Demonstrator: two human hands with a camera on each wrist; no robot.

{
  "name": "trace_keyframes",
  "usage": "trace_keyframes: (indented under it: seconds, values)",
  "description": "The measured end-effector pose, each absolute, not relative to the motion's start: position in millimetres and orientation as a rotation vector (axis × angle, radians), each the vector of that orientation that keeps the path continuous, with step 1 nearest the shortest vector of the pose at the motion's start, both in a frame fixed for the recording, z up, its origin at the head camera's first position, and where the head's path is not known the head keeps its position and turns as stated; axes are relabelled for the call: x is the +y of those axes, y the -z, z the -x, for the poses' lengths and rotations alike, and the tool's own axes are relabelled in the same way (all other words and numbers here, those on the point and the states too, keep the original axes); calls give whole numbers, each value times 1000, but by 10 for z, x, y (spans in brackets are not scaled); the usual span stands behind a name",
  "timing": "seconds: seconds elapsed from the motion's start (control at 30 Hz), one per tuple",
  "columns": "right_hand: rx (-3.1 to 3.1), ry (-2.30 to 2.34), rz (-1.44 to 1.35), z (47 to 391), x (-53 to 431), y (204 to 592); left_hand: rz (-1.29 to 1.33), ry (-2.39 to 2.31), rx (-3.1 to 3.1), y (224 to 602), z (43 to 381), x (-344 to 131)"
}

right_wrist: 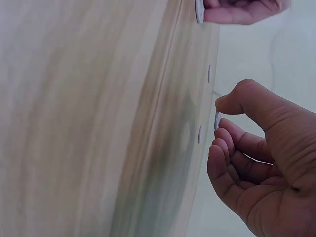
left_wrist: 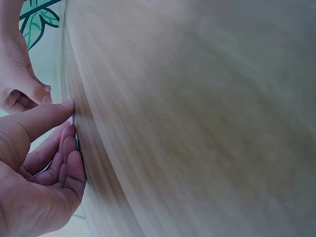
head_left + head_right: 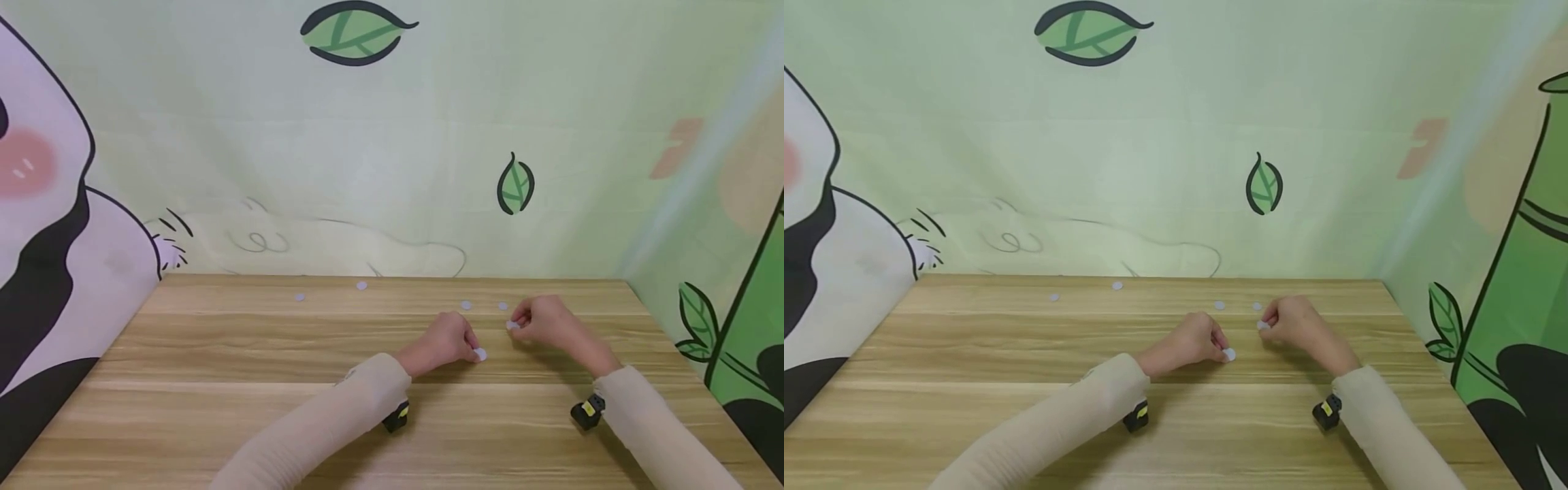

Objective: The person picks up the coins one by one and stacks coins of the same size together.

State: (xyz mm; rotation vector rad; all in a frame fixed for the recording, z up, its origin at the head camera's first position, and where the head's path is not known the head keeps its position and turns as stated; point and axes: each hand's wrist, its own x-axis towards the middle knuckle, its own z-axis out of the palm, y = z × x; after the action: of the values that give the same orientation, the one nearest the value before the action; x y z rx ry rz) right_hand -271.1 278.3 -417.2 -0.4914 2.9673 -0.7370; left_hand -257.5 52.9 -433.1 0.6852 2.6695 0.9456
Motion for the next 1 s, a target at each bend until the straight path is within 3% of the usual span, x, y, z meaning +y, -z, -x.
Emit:
trace_keyframes:
  seconds: [1.0]
  values:
    - [2913,879,595,2566,2685,4149,-696,-930,2668,4312,2566,544]
